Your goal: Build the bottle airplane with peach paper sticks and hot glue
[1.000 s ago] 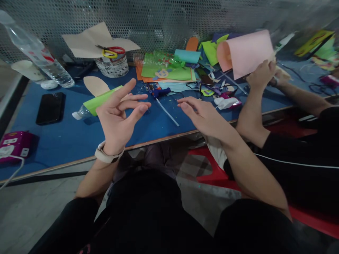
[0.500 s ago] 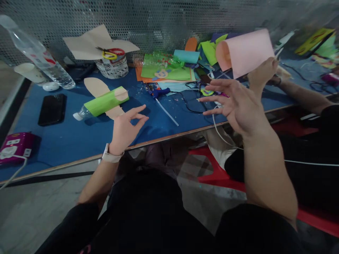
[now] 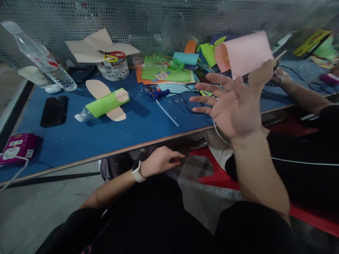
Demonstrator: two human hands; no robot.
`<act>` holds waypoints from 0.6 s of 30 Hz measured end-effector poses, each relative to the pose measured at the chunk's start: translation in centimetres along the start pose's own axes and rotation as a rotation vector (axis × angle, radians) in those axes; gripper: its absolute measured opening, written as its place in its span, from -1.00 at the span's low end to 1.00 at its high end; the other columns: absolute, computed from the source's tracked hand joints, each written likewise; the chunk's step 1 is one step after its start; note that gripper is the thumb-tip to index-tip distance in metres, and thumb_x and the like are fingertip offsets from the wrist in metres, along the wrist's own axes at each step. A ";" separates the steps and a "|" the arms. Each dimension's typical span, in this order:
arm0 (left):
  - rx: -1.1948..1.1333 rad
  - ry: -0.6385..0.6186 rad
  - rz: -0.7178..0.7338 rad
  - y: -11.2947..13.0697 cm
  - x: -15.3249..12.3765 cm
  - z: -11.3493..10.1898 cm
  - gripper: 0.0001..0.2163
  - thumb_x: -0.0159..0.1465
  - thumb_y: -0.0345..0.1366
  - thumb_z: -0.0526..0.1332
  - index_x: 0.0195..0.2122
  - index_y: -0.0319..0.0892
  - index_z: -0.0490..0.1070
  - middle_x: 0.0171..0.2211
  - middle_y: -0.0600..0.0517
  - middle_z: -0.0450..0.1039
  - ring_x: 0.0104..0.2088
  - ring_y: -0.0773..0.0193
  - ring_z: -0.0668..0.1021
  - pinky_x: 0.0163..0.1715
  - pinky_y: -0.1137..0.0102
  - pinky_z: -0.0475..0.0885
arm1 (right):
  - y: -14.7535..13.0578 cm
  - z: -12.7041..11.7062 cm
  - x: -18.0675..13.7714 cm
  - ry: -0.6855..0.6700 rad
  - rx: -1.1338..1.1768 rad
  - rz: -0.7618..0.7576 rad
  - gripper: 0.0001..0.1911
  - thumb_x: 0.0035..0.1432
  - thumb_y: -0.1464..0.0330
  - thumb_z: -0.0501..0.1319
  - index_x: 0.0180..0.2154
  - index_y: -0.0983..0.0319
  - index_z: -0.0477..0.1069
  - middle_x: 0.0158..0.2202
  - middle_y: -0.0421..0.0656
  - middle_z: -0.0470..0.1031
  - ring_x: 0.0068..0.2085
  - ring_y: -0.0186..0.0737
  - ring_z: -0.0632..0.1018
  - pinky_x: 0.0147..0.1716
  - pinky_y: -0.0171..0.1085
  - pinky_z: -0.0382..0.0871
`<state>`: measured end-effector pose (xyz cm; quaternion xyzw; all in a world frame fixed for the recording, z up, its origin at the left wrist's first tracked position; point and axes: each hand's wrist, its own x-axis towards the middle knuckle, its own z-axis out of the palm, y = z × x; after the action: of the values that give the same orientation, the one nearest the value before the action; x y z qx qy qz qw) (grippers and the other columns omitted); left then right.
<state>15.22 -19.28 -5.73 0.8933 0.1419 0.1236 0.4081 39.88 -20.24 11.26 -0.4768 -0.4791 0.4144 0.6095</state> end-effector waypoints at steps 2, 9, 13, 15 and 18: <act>0.090 -0.169 -0.055 -0.4 0.5 2.5 -0.68 0.59 -0.30 0.44 0.33 -0.19 0.66 0.00 -0.09 0.85 0.04 0.05 0.86 0.08 0.27 0.64 | 0.4 0.0 0.0 0.036 -0.022 -0.045 -0.54 0.34 -0.17 0.47 0.00 -0.01 0.82 0.02 -0.13 0.81 -0.08 0.03 0.82 -0.11 0.00 0.73; 0.216 -0.476 0.003 -0.8 2.1 9.1 -0.75 0.56 -0.33 0.43 0.22 -0.09 0.70 0.03 -0.15 0.83 0.12 -0.02 0.83 0.07 0.24 0.67 | 1.9 -0.1 0.1 0.195 -0.167 -0.208 -0.67 0.42 -0.03 0.42 -0.11 0.04 0.80 -0.13 -0.10 0.76 -0.18 -0.04 0.75 -0.06 0.00 0.71; 0.281 -0.667 0.048 -0.6 2.7 10.6 -0.79 0.41 -0.27 0.58 0.03 -0.11 0.75 -0.03 -0.16 0.82 0.02 -0.13 0.85 0.03 0.10 0.73 | 2.0 -0.7 0.5 0.217 -0.111 -0.186 -0.57 0.39 -0.12 0.42 -0.15 0.08 0.80 -0.17 -0.06 0.76 -0.15 0.00 0.74 -0.11 -0.02 0.72; 0.275 -0.715 0.099 -0.4 3.4 10.2 -0.79 0.42 -0.25 0.58 0.05 -0.07 0.76 -0.09 -0.09 0.83 -0.02 -0.07 0.85 -0.01 0.16 0.72 | 2.0 -1.0 0.6 0.184 -0.062 -0.127 -0.43 0.38 -0.24 0.37 -0.13 0.11 0.80 -0.16 -0.03 0.76 -0.16 0.03 0.75 -0.06 0.03 0.73; 0.255 -0.635 0.175 -0.1 4.7 8.5 -0.62 0.67 -0.29 0.26 0.46 -0.04 0.57 0.02 -0.14 0.81 0.10 0.03 0.81 0.09 0.23 0.65 | 1.8 -0.7 0.4 0.132 -0.029 -0.059 -0.34 0.39 -0.32 0.32 -0.11 0.11 0.79 -0.12 -0.01 0.76 -0.14 0.08 0.75 0.04 0.11 0.71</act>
<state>22.47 -23.46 -10.68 0.9397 -0.0547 -0.1446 0.3050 40.57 -19.68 9.54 -0.4976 -0.4575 0.3569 0.6448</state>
